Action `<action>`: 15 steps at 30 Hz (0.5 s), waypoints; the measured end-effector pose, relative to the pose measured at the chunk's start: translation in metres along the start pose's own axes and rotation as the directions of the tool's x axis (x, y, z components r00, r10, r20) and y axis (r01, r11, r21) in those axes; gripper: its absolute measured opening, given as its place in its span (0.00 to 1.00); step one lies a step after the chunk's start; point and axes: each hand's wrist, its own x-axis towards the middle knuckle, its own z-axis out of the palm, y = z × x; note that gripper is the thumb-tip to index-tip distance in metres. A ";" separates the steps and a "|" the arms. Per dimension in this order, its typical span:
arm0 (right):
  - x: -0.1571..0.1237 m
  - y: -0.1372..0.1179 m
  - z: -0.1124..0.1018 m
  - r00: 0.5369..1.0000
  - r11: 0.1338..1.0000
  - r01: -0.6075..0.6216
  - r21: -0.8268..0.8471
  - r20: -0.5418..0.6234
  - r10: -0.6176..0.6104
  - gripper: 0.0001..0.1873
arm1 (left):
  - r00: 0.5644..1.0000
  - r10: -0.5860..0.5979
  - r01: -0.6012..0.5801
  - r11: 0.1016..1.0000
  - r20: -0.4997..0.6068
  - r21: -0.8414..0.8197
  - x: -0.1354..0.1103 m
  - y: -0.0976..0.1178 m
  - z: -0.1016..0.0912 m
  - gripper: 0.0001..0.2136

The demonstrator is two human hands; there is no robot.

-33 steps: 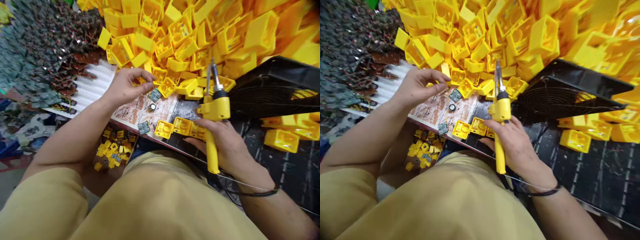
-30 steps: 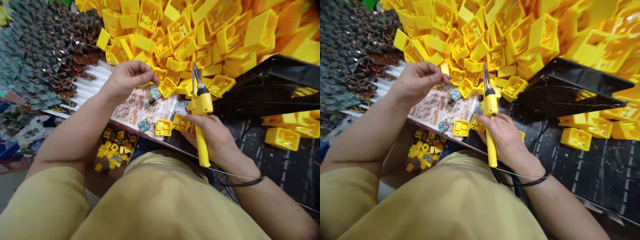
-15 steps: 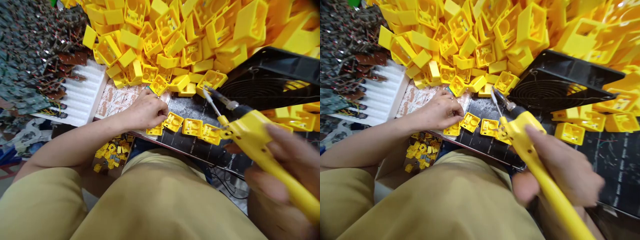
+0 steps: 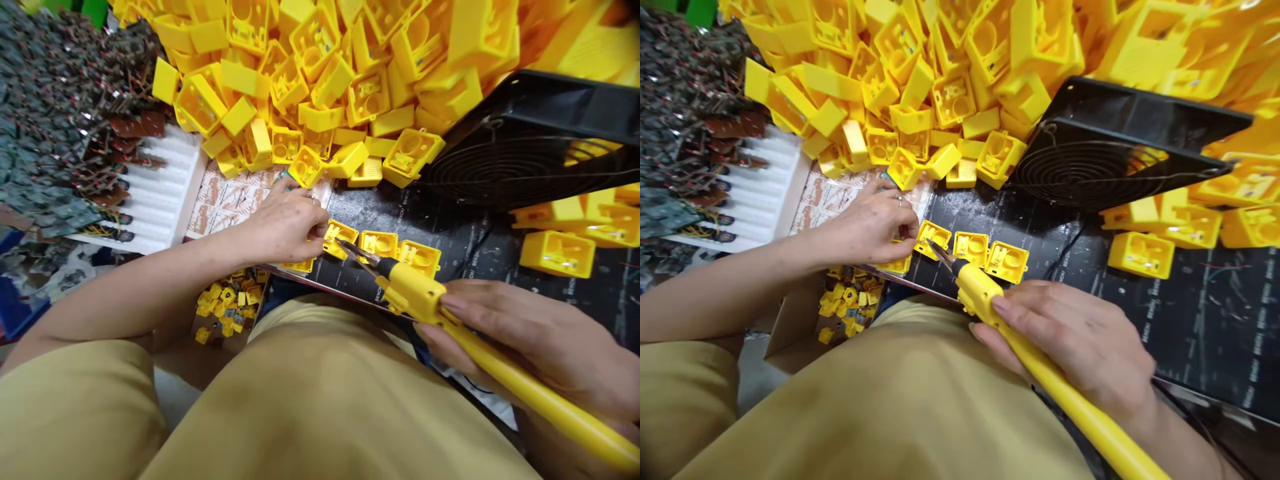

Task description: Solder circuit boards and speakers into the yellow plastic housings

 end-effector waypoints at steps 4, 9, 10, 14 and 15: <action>0.005 -0.001 0.002 0.995 0.997 0.043 -0.062 0.088 -0.038 0.03 | 0.999 -0.010 0.009 0.999 0.036 0.041 0.002 0.003 -0.001 0.07; 0.015 -0.008 0.002 0.984 0.983 0.171 -0.072 0.071 -0.166 0.11 | 0.998 -0.017 0.013 0.998 0.060 0.069 0.005 0.005 -0.003 0.06; 0.017 -0.010 0.001 0.985 0.985 0.157 -0.075 0.088 -0.151 0.12 | 0.999 -0.007 0.003 0.997 0.051 0.071 0.005 0.005 -0.003 0.06; 0.023 -0.012 -0.006 0.984 0.992 0.106 -0.075 0.149 -0.094 0.11 | 0.999 -0.002 -0.001 0.997 0.034 0.080 0.007 0.004 -0.001 0.06; 0.022 -0.011 -0.008 0.984 0.989 0.126 -0.078 0.138 -0.114 0.11 | 0.999 -0.006 0.004 0.997 0.035 0.081 0.008 0.003 -0.001 0.06</action>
